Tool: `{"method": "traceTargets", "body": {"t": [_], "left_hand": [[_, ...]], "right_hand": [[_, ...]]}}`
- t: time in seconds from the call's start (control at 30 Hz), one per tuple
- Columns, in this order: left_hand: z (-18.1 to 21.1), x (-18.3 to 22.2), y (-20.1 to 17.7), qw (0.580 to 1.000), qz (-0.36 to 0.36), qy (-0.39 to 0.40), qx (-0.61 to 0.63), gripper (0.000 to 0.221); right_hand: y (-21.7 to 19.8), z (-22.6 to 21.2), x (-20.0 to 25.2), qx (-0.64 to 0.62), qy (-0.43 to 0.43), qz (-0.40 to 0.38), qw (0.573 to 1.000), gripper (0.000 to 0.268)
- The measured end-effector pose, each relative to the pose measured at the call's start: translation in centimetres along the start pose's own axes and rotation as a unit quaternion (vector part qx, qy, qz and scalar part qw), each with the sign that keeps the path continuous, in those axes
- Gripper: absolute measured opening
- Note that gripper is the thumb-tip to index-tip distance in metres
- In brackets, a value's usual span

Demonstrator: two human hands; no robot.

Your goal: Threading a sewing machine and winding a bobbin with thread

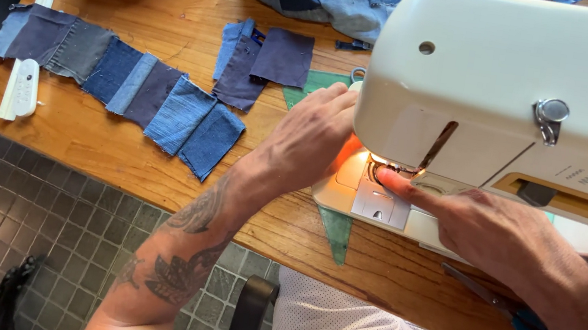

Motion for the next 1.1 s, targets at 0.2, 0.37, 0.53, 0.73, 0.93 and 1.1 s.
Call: {"method": "traceTargets", "body": {"t": [0.2, 0.37, 0.53, 0.73, 0.93, 1.1], "left_hand": [[-1.0, -0.5, 1.2, 0.999, 0.024, 0.018, 0.012, 0.033], [-1.7, -0.8, 1.5, 0.999, 0.029, 0.009, 0.019, 0.040], [-1.8, -1.8, 1.2, 0.996, 0.067, 0.023, 0.058, 0.034], [-2.4, -2.2, 1.6, 0.993, 0.075, 0.027, 0.081, 0.032], [-2.6, -2.1, 1.6, 0.992, 0.087, 0.034, 0.091, 0.033], [-2.8, -1.9, 1.7, 0.991, 0.089, 0.015, 0.103, 0.027]], "right_hand": [[-0.6, 0.0, 0.1, -0.014, 0.023, -0.040, 0.999, 0.125], [2.3, 0.4, -0.8, 0.107, -0.076, 0.094, 0.987, 0.122], [1.9, 0.4, -0.8, 0.063, -0.059, 0.116, 0.990, 0.127], [1.5, 0.2, -0.8, 0.025, -0.029, 0.090, 0.995, 0.114], [2.5, 0.5, -1.7, 0.035, -0.005, 0.085, 0.996, 0.106], [2.4, 0.3, -1.6, 0.041, -0.011, 0.073, 0.996, 0.108]]}}
Point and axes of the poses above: each hand's wrist, its own x-axis away from the middle knuckle, its own y-axis out of the palm, z = x × y, the point moved 3 cm from there along -x, towards the middle knuckle, and after that the axes turned 4 degrees about y, right-handed, at the moved point
